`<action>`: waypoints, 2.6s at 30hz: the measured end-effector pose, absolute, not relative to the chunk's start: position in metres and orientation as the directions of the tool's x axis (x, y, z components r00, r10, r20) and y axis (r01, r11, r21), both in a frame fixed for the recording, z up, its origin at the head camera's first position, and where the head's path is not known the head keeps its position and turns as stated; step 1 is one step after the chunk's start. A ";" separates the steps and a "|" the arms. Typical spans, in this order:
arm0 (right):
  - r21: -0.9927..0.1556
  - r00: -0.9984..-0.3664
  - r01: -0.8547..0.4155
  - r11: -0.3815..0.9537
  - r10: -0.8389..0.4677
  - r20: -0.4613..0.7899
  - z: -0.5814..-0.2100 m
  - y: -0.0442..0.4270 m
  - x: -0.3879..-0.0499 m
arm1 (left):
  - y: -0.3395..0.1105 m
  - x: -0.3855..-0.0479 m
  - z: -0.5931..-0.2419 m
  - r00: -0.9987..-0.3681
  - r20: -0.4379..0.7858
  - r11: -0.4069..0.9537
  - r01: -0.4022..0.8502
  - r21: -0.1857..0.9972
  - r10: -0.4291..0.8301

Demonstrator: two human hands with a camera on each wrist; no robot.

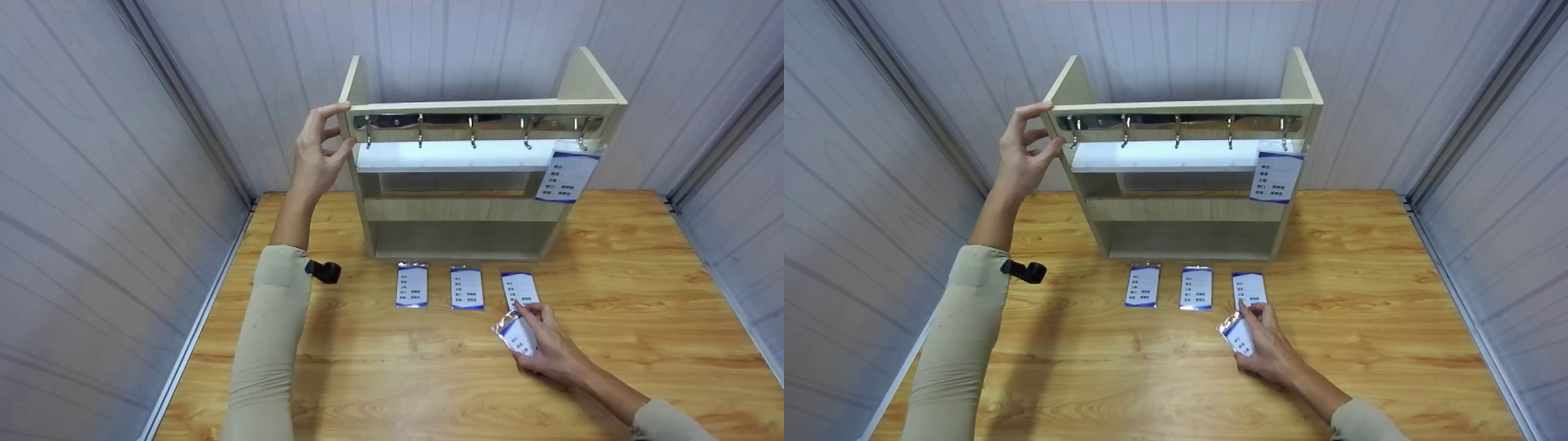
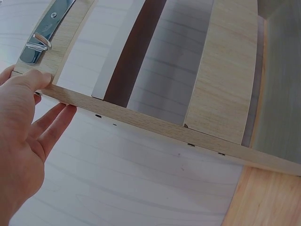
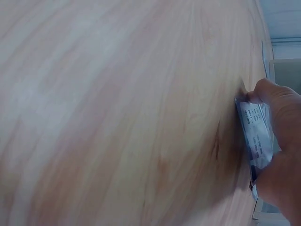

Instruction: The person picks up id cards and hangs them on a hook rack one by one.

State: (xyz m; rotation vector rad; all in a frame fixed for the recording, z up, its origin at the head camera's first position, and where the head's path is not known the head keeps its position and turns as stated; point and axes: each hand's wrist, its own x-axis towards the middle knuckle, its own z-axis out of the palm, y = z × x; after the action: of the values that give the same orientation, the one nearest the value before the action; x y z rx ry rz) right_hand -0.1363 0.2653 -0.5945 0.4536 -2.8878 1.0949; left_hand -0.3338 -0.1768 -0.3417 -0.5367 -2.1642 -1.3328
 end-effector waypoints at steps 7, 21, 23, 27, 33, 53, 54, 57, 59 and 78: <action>-0.621 -0.953 -0.303 0.723 -0.246 0.179 -0.599 0.265 -0.136 | -0.177 -0.333 -0.341 -0.777 0.627 0.430 0.584 0.688 0.052; -0.622 -0.952 -0.305 0.722 -0.259 0.166 -0.600 0.265 -0.138 | -0.177 -0.335 -0.342 -0.778 0.626 0.424 0.586 0.691 0.054; -0.619 -0.951 -0.306 0.723 -0.263 0.163 -0.598 0.264 -0.138 | -0.177 -0.335 -0.343 -0.775 0.629 0.424 0.589 0.688 0.055; -0.616 -0.954 -0.296 0.730 -0.257 0.153 -0.592 0.264 -0.139 | -0.177 -0.335 -0.343 -0.776 0.629 0.411 0.591 0.694 0.053; -0.616 -0.958 -0.282 0.736 -0.257 0.131 -0.586 0.263 -0.140 | -0.176 -0.335 -0.343 -0.784 0.619 0.404 0.580 0.707 0.044; -0.589 -0.916 -0.389 0.708 -0.231 0.328 -0.581 0.258 -0.152 | -0.177 -0.334 -0.342 -0.780 0.624 0.414 0.584 0.698 0.048; -0.581 -0.909 -0.403 0.707 -0.235 0.344 -0.581 0.257 -0.153 | -0.177 -0.334 -0.342 -0.781 0.623 0.414 0.583 0.699 0.046; -0.567 -0.886 -0.443 0.694 -0.242 0.396 -0.578 0.256 -0.157 | -0.177 -0.334 -0.342 -0.780 0.624 0.413 0.583 0.700 0.044; -0.559 -0.866 -0.474 0.680 -0.243 0.438 -0.576 0.254 -0.160 | -0.177 -0.333 -0.341 -0.783 0.621 0.413 0.579 0.703 0.042; -0.511 -0.768 -0.544 0.666 -0.149 0.623 -0.557 0.245 -0.178 | -0.177 -0.332 -0.341 -0.787 0.615 0.438 0.570 0.696 0.046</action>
State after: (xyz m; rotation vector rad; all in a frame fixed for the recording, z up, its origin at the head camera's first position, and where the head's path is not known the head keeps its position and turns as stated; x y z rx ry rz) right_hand -0.1781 0.2447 -0.5573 0.5348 -2.3362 0.9583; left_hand -0.3325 -0.1772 -0.3412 -0.5160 -2.1764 -1.3367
